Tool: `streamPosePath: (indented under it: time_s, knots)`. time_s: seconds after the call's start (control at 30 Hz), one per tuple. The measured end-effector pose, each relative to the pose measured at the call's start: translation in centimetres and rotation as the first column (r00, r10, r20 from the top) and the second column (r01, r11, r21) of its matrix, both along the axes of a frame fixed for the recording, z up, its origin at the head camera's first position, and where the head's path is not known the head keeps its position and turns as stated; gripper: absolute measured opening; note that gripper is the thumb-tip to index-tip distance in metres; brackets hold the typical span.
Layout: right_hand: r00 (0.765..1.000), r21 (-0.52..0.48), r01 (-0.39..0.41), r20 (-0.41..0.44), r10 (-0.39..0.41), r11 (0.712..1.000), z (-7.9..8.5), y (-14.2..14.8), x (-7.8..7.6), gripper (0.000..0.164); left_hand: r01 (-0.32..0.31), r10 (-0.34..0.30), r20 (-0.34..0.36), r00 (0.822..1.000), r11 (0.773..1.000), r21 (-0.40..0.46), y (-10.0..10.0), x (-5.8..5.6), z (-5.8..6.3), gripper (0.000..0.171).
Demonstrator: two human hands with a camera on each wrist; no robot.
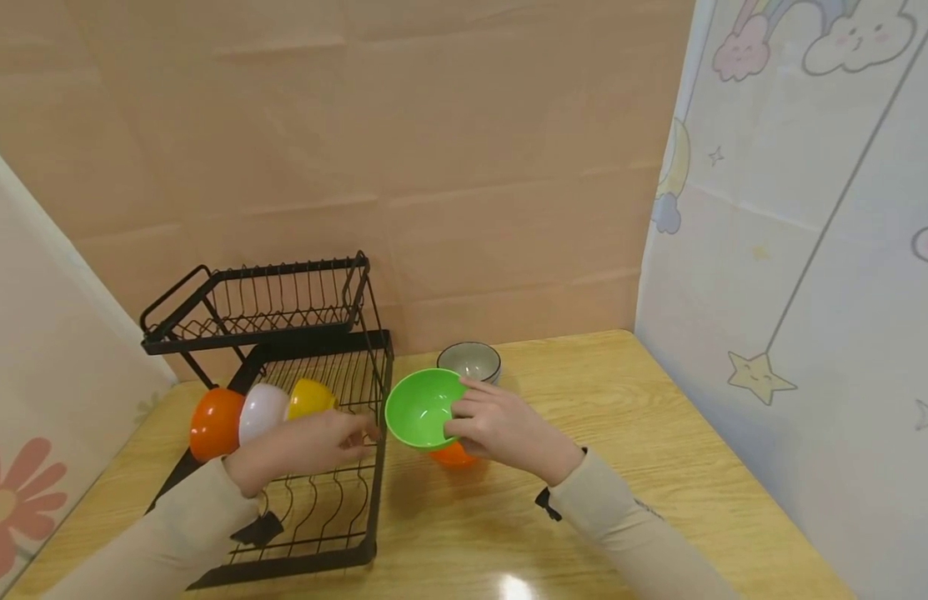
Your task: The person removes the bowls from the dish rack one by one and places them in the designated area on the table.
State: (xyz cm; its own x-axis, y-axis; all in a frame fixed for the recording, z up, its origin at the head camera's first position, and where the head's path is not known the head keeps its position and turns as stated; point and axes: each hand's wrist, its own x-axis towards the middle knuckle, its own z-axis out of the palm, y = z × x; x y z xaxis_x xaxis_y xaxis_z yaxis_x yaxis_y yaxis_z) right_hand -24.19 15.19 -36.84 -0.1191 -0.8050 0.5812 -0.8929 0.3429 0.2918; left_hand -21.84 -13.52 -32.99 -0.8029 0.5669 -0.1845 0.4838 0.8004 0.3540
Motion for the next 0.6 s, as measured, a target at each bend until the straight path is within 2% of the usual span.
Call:
streamPosePath:
  time_s: [0.3,0.6]
  knots:
    - [1.000,0.005,0.011,0.023,-0.011,1.000,0.11,-0.04,-0.08,0.026,0.048,-0.047,0.032,0.998,0.998,-0.029,-0.13,0.01,0.39,0.021]
    - [1.000,-0.002,0.005,0.031,-0.005,1.000,0.39,0.19,-0.11,0.026,0.041,-0.040,0.045,0.998,0.998,-0.037,-0.13,0.12,0.57,0.022]
